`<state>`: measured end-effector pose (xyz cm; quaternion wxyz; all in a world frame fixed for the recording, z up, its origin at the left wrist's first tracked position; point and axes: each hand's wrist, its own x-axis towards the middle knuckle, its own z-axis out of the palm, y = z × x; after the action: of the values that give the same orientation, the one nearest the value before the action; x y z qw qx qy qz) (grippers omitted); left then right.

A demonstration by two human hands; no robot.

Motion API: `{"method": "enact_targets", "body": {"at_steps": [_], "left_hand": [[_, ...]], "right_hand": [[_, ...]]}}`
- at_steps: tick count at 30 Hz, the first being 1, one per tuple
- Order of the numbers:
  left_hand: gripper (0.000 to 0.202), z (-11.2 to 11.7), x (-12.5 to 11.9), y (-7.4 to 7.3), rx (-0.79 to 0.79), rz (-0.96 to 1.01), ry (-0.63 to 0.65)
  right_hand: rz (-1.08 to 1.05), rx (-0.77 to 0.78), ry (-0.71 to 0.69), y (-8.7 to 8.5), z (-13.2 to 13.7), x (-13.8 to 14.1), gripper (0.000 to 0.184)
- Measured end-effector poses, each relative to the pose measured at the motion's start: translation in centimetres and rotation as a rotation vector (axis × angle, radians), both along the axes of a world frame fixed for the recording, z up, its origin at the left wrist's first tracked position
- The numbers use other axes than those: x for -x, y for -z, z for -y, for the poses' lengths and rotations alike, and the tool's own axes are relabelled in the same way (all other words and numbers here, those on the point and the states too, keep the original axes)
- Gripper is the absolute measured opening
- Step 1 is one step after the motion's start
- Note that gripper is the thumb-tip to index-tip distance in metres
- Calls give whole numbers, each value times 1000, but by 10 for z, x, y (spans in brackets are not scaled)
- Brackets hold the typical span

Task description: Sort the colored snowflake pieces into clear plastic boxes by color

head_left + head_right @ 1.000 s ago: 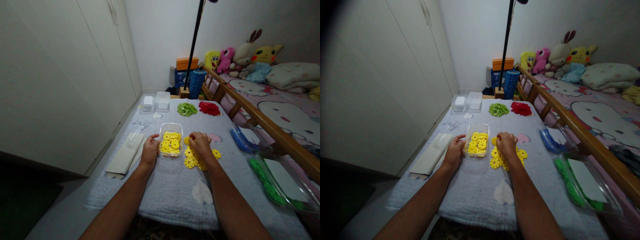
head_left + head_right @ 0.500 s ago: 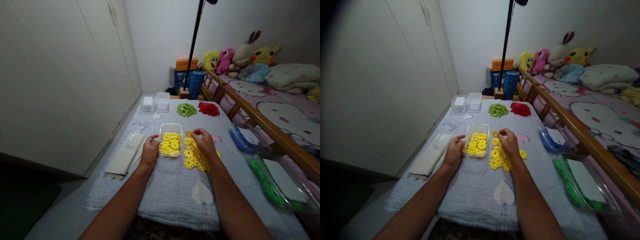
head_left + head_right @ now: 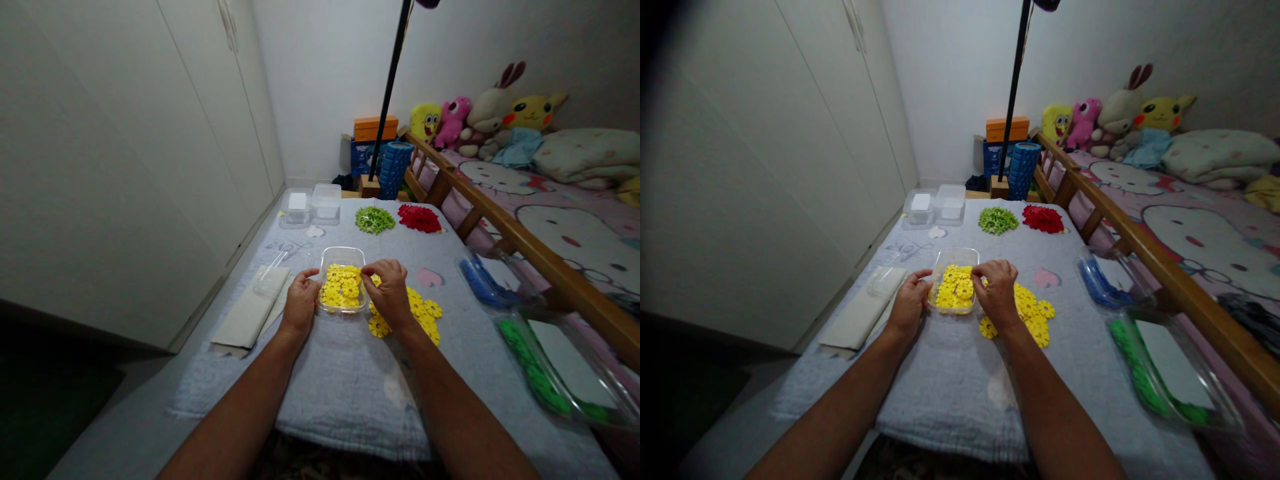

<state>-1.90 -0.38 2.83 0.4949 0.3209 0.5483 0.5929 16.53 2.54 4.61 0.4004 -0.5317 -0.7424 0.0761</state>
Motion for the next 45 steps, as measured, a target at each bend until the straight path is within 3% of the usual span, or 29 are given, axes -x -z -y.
{"method": "enact_targets", "body": {"at_steps": [7,12,17,21,25,32,37,41,45], "left_hand": [[42,0,0,-1,-8,-11,10],[42,-1,1,1,-13,-18,5],[43,-2,1,4,-13,2,3],[42,-1,1,3,-14,-7,0],[42,-1,1,3,-17,-21,-2],[43,-1,1,1,-8,-26,-1],[43,0,0,1,-6,-19,-3],[42,-1,1,2,-10,-16,-7],[42,-1,1,3,-8,-20,3]], "right_hand": [[-86,-41,-25,8,-7,-9,9],[-129,-47,130,12,-16,-29,14],[141,182,264,19,-21,-38,19],[409,327,232,23,-18,-35,28],[483,349,203,21,-15,-31,28],[257,283,199,25,-21,-37,18],[-112,59,183,18,-19,-34,12],[-264,-78,82,7,-11,-23,10],[-242,-83,-55,2,-1,-12,8]]}}
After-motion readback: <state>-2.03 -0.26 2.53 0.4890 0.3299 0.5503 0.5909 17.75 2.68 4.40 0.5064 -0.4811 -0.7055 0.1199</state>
